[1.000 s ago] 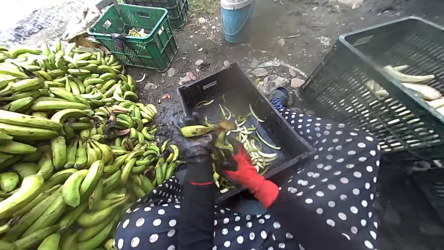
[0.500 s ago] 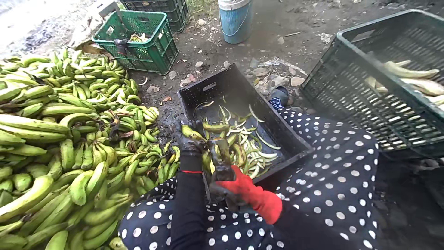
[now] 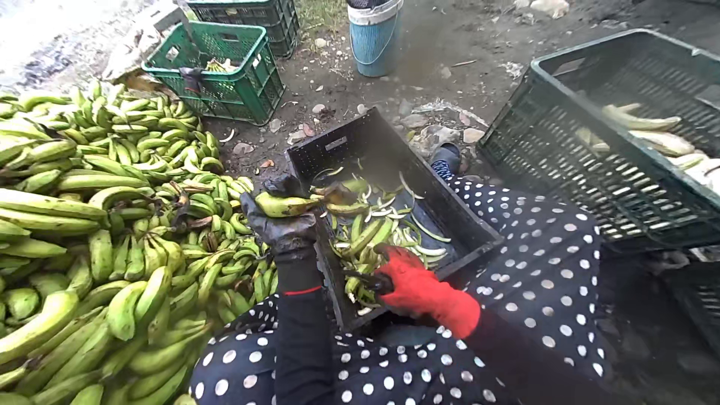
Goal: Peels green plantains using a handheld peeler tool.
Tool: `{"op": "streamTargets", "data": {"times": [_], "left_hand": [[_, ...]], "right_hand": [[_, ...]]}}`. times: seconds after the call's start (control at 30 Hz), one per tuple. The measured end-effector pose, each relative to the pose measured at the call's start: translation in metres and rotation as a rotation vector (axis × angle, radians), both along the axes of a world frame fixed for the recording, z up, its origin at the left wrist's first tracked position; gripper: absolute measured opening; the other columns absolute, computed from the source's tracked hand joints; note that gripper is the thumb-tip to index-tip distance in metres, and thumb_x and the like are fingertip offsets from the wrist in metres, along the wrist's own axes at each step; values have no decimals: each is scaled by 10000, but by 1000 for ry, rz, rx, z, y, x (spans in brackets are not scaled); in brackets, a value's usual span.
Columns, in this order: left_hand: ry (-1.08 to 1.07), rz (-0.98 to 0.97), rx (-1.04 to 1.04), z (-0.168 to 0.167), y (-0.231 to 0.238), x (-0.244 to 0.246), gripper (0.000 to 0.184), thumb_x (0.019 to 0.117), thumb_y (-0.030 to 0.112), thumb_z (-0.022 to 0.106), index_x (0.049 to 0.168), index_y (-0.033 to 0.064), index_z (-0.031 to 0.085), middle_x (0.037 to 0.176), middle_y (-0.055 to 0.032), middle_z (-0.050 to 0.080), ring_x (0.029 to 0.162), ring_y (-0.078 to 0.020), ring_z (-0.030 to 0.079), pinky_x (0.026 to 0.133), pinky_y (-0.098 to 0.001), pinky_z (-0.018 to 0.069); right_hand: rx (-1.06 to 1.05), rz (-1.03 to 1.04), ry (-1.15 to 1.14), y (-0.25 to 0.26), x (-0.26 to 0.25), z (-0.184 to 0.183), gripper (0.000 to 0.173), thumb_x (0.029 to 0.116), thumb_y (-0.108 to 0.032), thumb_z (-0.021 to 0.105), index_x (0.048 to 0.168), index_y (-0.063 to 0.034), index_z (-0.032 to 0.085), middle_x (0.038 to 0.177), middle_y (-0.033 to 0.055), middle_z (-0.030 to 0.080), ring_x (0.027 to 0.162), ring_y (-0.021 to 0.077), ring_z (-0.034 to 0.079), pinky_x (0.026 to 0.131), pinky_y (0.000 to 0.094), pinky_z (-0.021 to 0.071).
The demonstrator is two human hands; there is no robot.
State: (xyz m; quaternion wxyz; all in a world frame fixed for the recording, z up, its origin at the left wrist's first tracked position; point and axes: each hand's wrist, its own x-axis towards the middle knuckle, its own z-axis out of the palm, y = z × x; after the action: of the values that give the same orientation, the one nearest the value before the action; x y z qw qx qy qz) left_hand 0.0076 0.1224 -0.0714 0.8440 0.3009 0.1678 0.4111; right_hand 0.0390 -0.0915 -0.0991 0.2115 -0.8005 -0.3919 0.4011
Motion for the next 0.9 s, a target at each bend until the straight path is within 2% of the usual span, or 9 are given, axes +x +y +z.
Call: {"op": "streamTargets", "data": {"times": [0.1,0.17,0.23,0.33,0.47,0.6,0.7,0.8,0.9], "left_hand": [[-9,7,-162,14,-27,10,557,1044,614,152,969,232,550,859,41,631,830,-103,658,737,-320,584],[51,-73,-220,7,-46,16,591,1037,603,143,916,206,564,806,19,634,776,-135,650,692,-347,570],[65,-182,-310,5,-60,19,573,1030,604,201,921,192,584,828,-4,664,792,-158,684,688,-372,598],[116,-194,-237,11,-51,18,508,1040,577,275,982,172,577,862,-25,656,825,-168,678,726,-391,598],[305,-219,92,-9,-21,5,391,1066,522,314,993,228,562,821,56,602,756,-66,622,685,-273,559],[357,-59,93,-42,21,16,515,1061,541,171,969,206,551,809,50,609,768,-101,618,719,-326,549],[285,72,155,-30,66,13,544,1051,598,114,951,231,504,765,71,551,725,-84,589,708,-322,545],[170,-91,170,-1,59,3,606,1042,618,110,902,216,541,732,44,572,692,-114,604,657,-331,559],[77,-270,103,12,48,8,647,1018,654,163,1119,171,581,847,-5,614,785,-172,637,743,-394,581]], "right_hand": [[455,-259,-130,2,-12,-35,515,770,-370,818,1163,-42,760,1580,317,370,1510,518,231,1209,662,187],[625,-308,-157,17,-17,-49,603,732,-402,846,1199,-34,743,1509,342,453,1464,539,315,1192,669,243],[686,-313,-40,29,-17,-47,577,744,-331,834,1185,23,724,1339,313,606,1329,451,511,1145,594,358],[804,-269,31,34,-13,-42,448,786,-268,798,1090,54,736,1123,241,716,1131,327,650,1062,485,460],[482,-265,371,9,-15,3,625,856,-243,778,1341,92,569,1308,263,621,1235,307,588,1083,448,440],[336,-194,453,-17,-56,5,536,841,-233,800,1259,59,634,1180,250,673,1104,343,657,984,523,512],[189,-161,410,-32,-54,14,545,874,-254,790,1284,66,627,1281,293,629,1216,398,606,1055,554,460],[127,73,186,0,-19,23,509,907,-300,737,1258,61,659,1462,319,498,1393,447,442,1167,577,305],[56,205,0,25,4,6,525,886,-380,745,1241,3,692,1581,298,368,1495,485,273,1209,640,185]]}}
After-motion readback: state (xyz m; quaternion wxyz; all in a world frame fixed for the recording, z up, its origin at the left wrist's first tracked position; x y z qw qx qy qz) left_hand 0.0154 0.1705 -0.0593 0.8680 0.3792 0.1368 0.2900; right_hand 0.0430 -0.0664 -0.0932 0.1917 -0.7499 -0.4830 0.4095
